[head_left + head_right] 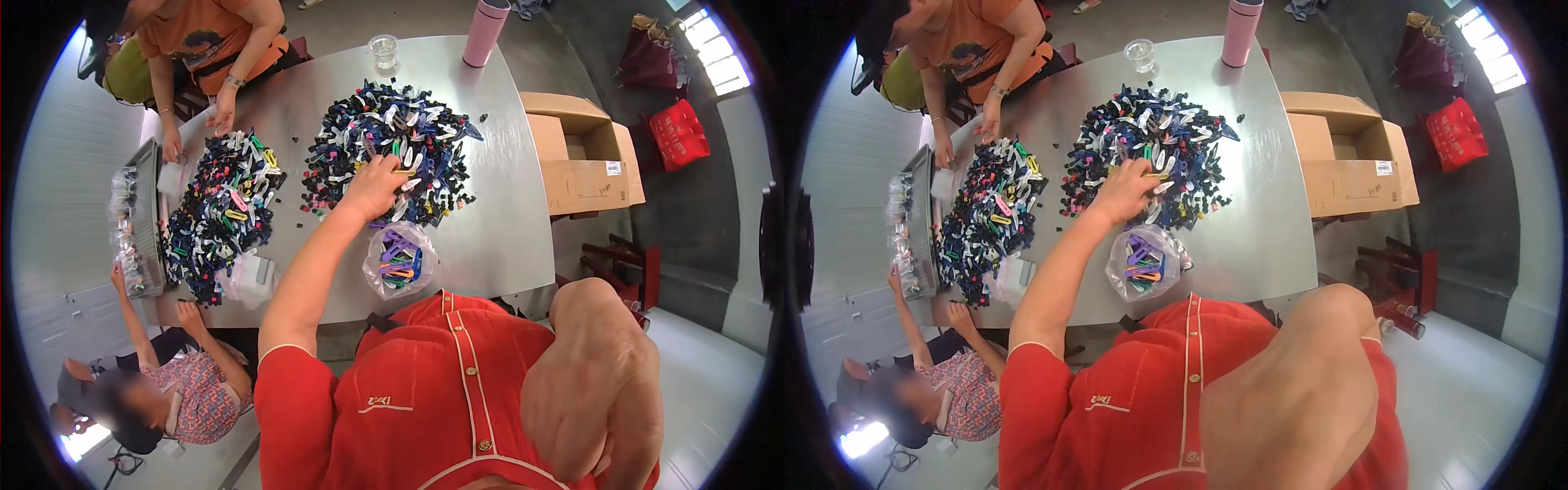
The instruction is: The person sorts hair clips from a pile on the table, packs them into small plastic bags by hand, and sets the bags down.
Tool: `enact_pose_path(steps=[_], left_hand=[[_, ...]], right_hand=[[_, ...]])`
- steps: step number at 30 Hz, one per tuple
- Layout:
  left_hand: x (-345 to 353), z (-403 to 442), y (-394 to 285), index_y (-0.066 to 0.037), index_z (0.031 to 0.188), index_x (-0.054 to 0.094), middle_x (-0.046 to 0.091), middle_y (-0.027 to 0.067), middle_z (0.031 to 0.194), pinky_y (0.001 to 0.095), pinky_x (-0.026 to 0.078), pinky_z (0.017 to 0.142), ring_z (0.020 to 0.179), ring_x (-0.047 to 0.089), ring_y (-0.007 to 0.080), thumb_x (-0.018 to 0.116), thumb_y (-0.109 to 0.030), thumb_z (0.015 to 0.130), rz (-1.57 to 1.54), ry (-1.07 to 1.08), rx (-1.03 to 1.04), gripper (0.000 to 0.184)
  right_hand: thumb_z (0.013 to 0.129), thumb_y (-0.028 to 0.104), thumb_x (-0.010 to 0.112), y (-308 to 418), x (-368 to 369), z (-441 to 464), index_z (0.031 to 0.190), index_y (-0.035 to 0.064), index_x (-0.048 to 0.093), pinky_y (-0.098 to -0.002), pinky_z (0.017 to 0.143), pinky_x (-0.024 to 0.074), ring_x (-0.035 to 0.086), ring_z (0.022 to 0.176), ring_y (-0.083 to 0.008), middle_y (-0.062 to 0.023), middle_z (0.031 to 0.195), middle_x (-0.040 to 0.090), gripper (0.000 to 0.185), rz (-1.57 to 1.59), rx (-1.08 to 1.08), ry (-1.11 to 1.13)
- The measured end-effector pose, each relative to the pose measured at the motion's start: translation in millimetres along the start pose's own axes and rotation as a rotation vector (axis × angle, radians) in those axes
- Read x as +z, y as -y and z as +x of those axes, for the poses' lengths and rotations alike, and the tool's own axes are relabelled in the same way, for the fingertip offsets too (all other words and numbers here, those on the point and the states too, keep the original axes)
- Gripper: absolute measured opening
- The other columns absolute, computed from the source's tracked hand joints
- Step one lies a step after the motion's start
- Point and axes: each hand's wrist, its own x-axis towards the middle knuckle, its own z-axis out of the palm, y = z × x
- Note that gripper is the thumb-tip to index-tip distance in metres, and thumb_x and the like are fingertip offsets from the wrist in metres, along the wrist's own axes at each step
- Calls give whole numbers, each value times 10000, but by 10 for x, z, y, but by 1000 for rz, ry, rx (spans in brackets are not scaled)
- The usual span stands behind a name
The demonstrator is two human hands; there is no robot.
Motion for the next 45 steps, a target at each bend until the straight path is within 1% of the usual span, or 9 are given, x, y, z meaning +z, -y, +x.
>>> enact_pose_path(steps=[2,5,8,10,20,31,33,36,45], left_hand=[[45,-91,19,-141,982,684,547,55,1122,420,473,903,1061,543,274,744,-86,719,31,9,15,276],[57,-136,18,-148,1000,679,544,53,1121,415,472,898,1056,545,264,725,-65,722,52,-9,21,294],[88,-107,45,-153,1024,685,546,56,1132,408,484,879,1038,552,267,688,-71,759,77,-120,-12,277],[137,-54,100,-148,1010,686,555,57,1156,407,483,873,1029,560,267,657,-60,769,70,-168,-32,258],[4,-288,20,-167,1283,603,463,123,1401,484,408,1014,1254,458,343,744,-187,774,93,-193,-204,530],[317,-898,9,-103,1313,567,455,154,1386,477,364,1066,1248,451,373,788,-209,732,-111,-293,-379,630],[333,-891,-41,-90,1311,569,465,159,1375,464,377,1059,1247,456,374,781,-194,734,-120,-282,-390,623],[265,-839,-79,-90,1289,585,487,176,1348,468,409,1032,1235,473,387,765,-202,754,-142,-321,-427,576],[-167,-237,74,-18,1229,609,606,92,1111,291,518,799,958,632,163,647,-163,926,-682,-445,-450,337]], right_hand=[[981,165,597,84,-184,60,960,-41,683,-286,406,360,521,459,-179,-73,632,531,223,-25,128,146],[948,7,554,-9,-354,-509,1032,-17,671,-299,440,375,523,524,-182,-165,804,638,146,-265,-55,329],[897,35,565,4,-740,-998,994,-9,629,-273,530,413,493,570,-147,-35,685,526,125,-978,168,-959],[901,114,630,-90,-1644,-1498,1004,11,625,-271,614,448,523,670,-112,-27,748,565,146,-1152,368,-1364],[806,158,721,-659,-3166,-2616,1082,104,676,-421,830,522,642,940,-311,-126,1011,619,285,-1964,808,-1530],[826,172,683,-1269,-3359,-2127,1026,57,669,-468,784,512,652,868,-400,-215,938,671,231,-1514,615,-1267],[856,160,677,-1316,-3345,-2018,1052,50,688,-387,707,512,662,748,-292,-163,849,693,225,-1525,544,-1210],[902,124,662,-1278,-3096,-1712,1006,46,695,-211,610,411,519,681,-51,34,775,600,134,-755,475,-1284],[958,137,609,-1350,-3045,-1586,1083,89,686,-203,687,439,555,761,-40,49,895,657,154,-560,464,-1157]])
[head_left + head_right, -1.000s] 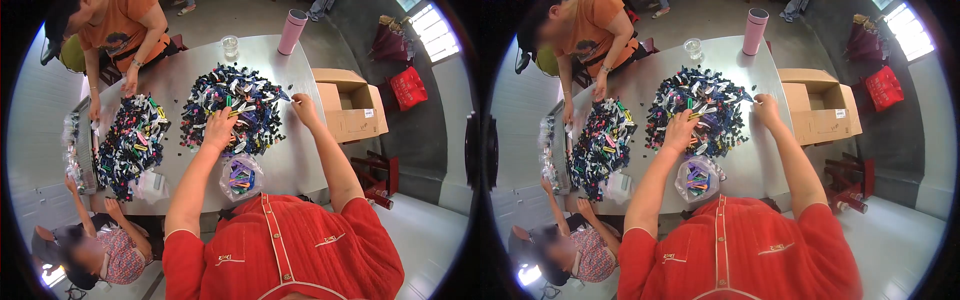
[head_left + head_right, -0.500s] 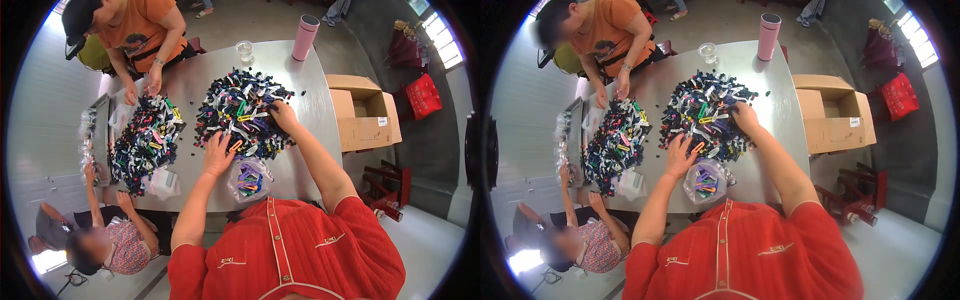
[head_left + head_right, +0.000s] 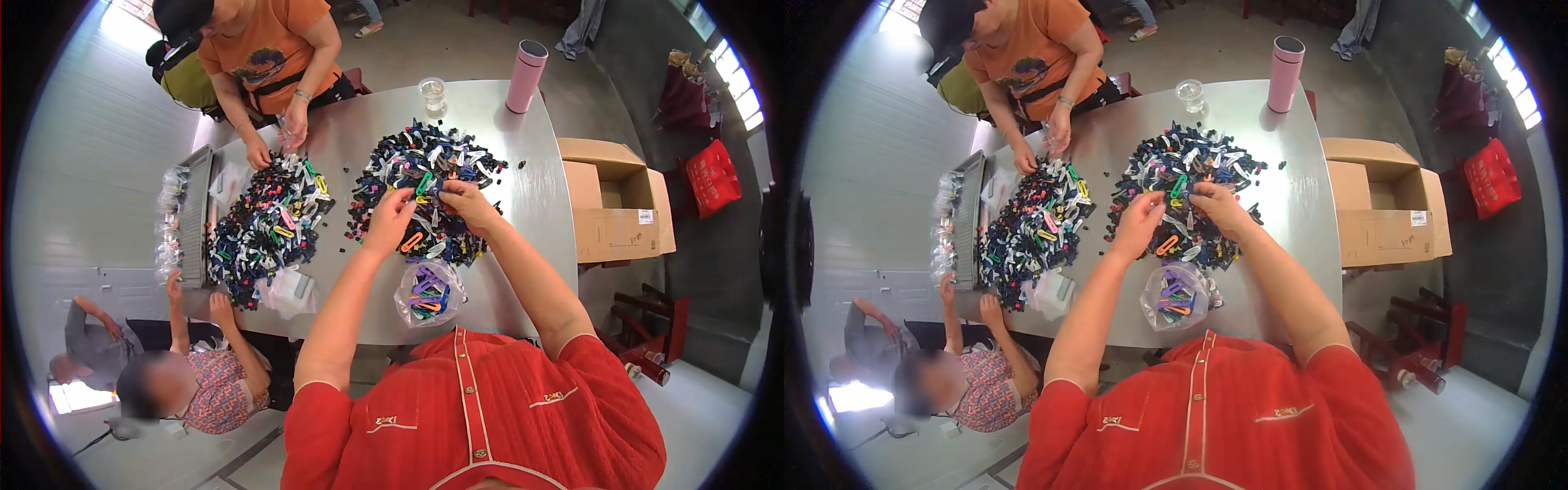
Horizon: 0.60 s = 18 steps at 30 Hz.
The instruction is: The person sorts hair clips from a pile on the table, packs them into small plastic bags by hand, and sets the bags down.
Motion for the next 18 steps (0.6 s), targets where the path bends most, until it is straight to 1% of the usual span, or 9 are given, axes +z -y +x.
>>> enact_pose_path(steps=[2,3,4,7,8,10,11,14,18], left_hand=[[61,165,-105,-28,1251,603,631,42,1033,258,507,770,930,615,115,651,-165,935,-172,79,-190,348],[124,233,-162,-26,1177,633,659,18,920,245,497,707,850,618,93,654,-136,920,-324,101,-294,280],[154,267,-170,-26,1177,633,659,18,920,245,497,707,850,618,93,654,-136,920,-319,102,-292,280],[247,382,-35,-25,985,668,652,10,767,255,492,625,680,604,91,651,-109,888,3,132,-103,130],[275,416,92,-25,985,668,652,10,767,255,492,625,680,604,91,651,-109,888,6,133,-98,130],[293,442,180,-32,926,684,676,130,915,355,521,749,798,655,275,640,-71,839,47,-94,-131,105],[257,426,242,-44,930,686,657,145,951,388,522,796,883,653,328,624,-62,841,242,-166,-63,109],[207,404,329,-38,959,684,647,145,976,403,519,799,905,649,329,647,-75,829,420,-152,-71,140],[307,420,281,-70,958,675,608,139,1015,424,508,818,952,608,336,686,-100,811,444,-105,55,150]], right_hand=[[969,145,597,69,100,-87,1105,80,679,-205,699,455,575,769,-48,34,916,669,172,54,31,-14],[975,157,591,5,111,-66,1139,63,670,-215,715,478,586,755,-64,12,947,682,205,70,22,-29],[975,157,591,-53,105,-48,1139,63,670,-215,715,478,586,755,-64,12,947,682,205,73,18,-29],[969,155,585,-58,88,-53,1197,26,633,-249,723,518,621,805,-89,-28,969,686,267,-22,73,-43],[969,155,585,-8,83,-71,1197,26,633,-249,723,518,621,805,-89,-28,969,686,267,-20,67,-44],[964,153,573,-8,1,-112,1217,23,619,-253,712,524,637,823,-115,-51,976,684,288,20,136,-139],[947,120,572,-9,-61,-123,1226,9,608,-265,720,534,646,828,-139,-72,982,684,302,6,128,-167],[930,73,573,-41,-212,-195,1228,-4,599,-277,732,544,652,850,-150,-82,984,681,309,-277,21,-217],[882,4,573,-111,-343,-222,1209,-13,608,-278,735,550,659,878,-169,-95,1030,652,329,-220,7,-189]])
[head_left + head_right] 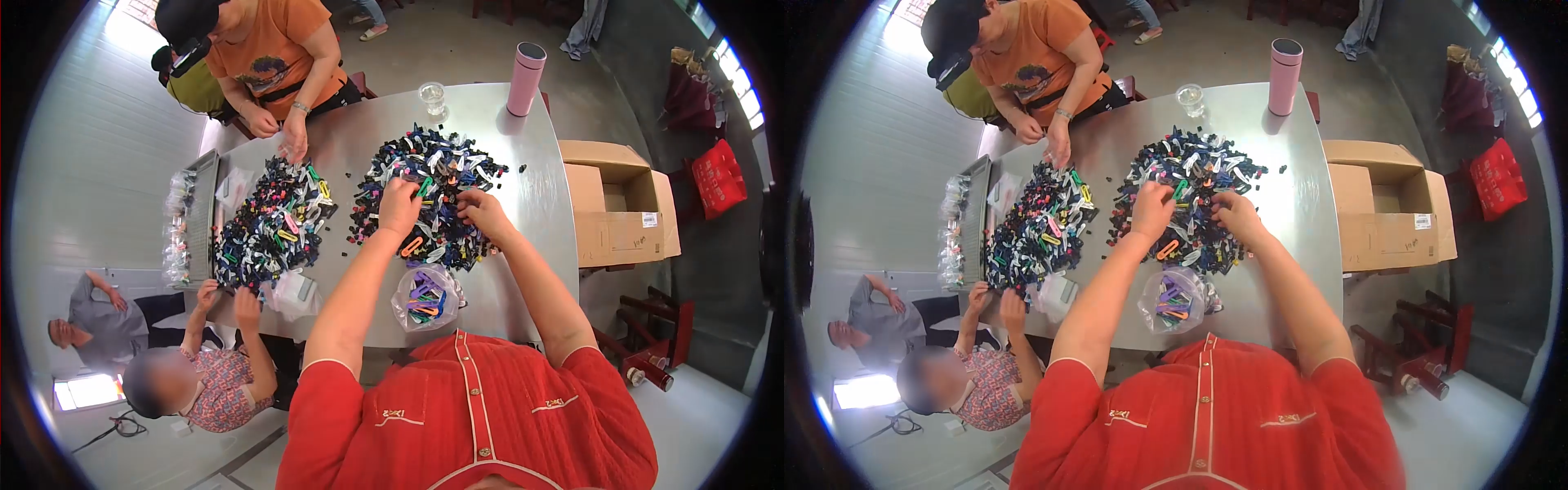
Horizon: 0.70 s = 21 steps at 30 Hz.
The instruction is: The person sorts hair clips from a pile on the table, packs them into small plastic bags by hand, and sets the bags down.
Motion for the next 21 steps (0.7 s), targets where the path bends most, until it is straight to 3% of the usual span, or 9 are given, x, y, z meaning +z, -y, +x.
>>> enact_pose_path(steps=[2,4,6,10,14,18,19,21], left_hand=[[-45,17,-150,-73,967,677,579,114,1005,408,496,827,934,585,321,746,-145,763,92,-89,203,228],[-74,-8,-212,-108,986,678,556,102,986,402,491,835,953,561,303,770,-175,737,96,-39,253,274],[-115,-93,-268,-123,981,678,553,99,972,404,497,821,946,567,292,780,-178,717,237,104,463,288],[-7,-132,-102,-145,967,692,557,70,937,412,504,769,902,578,286,756,-184,726,293,141,372,252],[41,-88,-48,-121,819,716,581,64,888,422,494,757,872,587,289,732,-161,743,170,-15,315,88],[-36,-21,-41,-51,859,714,627,100,950,400,494,798,919,609,312,699,-129,814,-52,-100,167,91],[-121,-12,-85,-22,908,702,645,131,996,372,496,811,941,623,327,674,-122,854,-152,-98,116,117],[-326,-50,-167,-8,984,673,670,71,879,299,516,743,800,659,207,649,-149,916,-448,45,-140,158]], right_hand=[[852,-20,578,85,-26,-77,1202,-20,612,-272,746,547,659,888,-172,-88,1050,637,351,50,19,-4],[842,-34,575,79,-85,-131,1205,-17,612,-267,758,544,655,909,-170,-85,1074,628,365,28,12,-72],[852,-40,543,-7,-143,-154,1211,-17,608,-271,776,543,654,937,-178,-87,1114,622,365,68,25,-86],[882,-41,484,-152,-246,-237,1274,-14,556,-287,799,550,658,972,-210,-130,1135,619,399,233,58,-143],[909,-60,393,-163,-314,-378,1314,13,501,-316,812,562,656,1003,-244,-177,1136,604,425,319,65,-211],[940,-17,430,-33,-339,-567,1288,31,514,-285,771,561,667,930,-193,-156,1116,641,361,370,59,-221],[954,8,456,24,-319,-617,1281,47,528,-246,692,535,650,829,-139,-126,1074,666,337,364,60,-226],[961,14,453,75,-282,-706,1271,59,541,-234,669,516,631,789,-118,-114,1065,671,325,318,24,-190]])
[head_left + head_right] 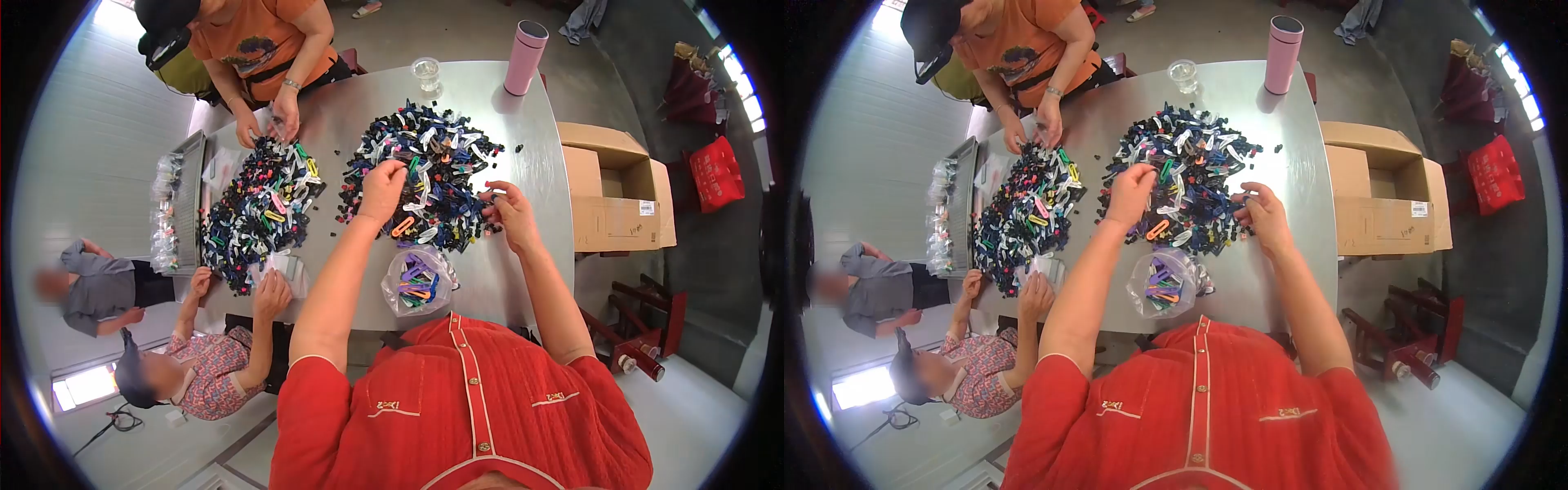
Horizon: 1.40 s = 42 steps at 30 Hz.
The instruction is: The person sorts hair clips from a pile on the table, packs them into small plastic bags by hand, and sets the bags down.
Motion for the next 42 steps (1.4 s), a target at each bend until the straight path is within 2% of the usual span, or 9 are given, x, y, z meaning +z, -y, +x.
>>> enact_pose_path(steps=[5,10,15,20,22,28,33,37,42], left_hand=[[-191,-168,35,-8,1023,645,648,-4,810,243,515,673,688,622,82,637,-162,948,-380,-1,-301,172],[-317,-353,112,-19,1023,649,648,-8,809,219,480,643,693,597,68,649,-148,931,-439,-74,-295,159],[-653,-775,-295,-21,1128,649,635,-26,891,219,484,713,778,582,63,639,-74,917,-226,-163,-159,217],[-596,-1484,-1264,-54,943,645,600,77,866,344,483,673,781,592,244,649,-14,803,426,-223,514,146],[-511,-1656,-1374,-69,951,651,609,80,921,395,490,785,878,593,285,657,-61,765,614,102,460,186],[-502,-1552,-1163,-51,906,664,593,80,930,416,476,789,879,578,284,657,-105,798,490,-41,443,121],[-484,-1080,-331,-20,1071,641,602,145,1035,441,490,829,965,591,381,675,-181,861,393,-153,-119,266],[-124,-889,347,-50,1197,561,514,207,1172,458,520,852,1026,609,389,702,-254,845,485,-56,-197,431],[33,-645,430,-64,966,652,616,160,981,466,524,780,912,636,377,638,-226,880,436,-19,-117,185]], right_hand=[[956,-10,428,405,490,-557,1166,34,603,-221,643,481,581,744,-69,-69,988,684,277,-119,-152,72],[881,-72,573,585,1081,-934,1121,4,637,-334,860,507,631,952,-254,-116,1047,646,259,-601,-863,463],[960,23,557,391,765,-745,1083,4,660,-272,807,473,601,915,-122,-52,989,662,161,-498,-532,171],[989,64,539,29,268,-517,1035,-9,657,-257,764,516,613,826,-106,-42,932,658,146,-369,-271,46],[989,70,542,-84,215,-499,1029,-9,656,-258,759,517,612,821,-105,-39,930,660,145,-355,-262,55],[887,61,599,-225,169,-251,1059,5,646,-391,803,509,628,896,-350,-180,1052,607,187,-943,-461,-13],[889,157,635,-371,148,187,1200,32,604,-440,832,512,634,945,-368,-195,1175,563,336,-1139,-457,-106],[885,254,653,-277,386,489,1236,39,606,-455,875,505,633,1007,-373,-195,1175,577,414,-1214,-298,-193],[828,184,681,-393,459,777,1096,47,644,-452,850,511,636,965,-369,-186,1051,634,304,-1230,-411,-121]])
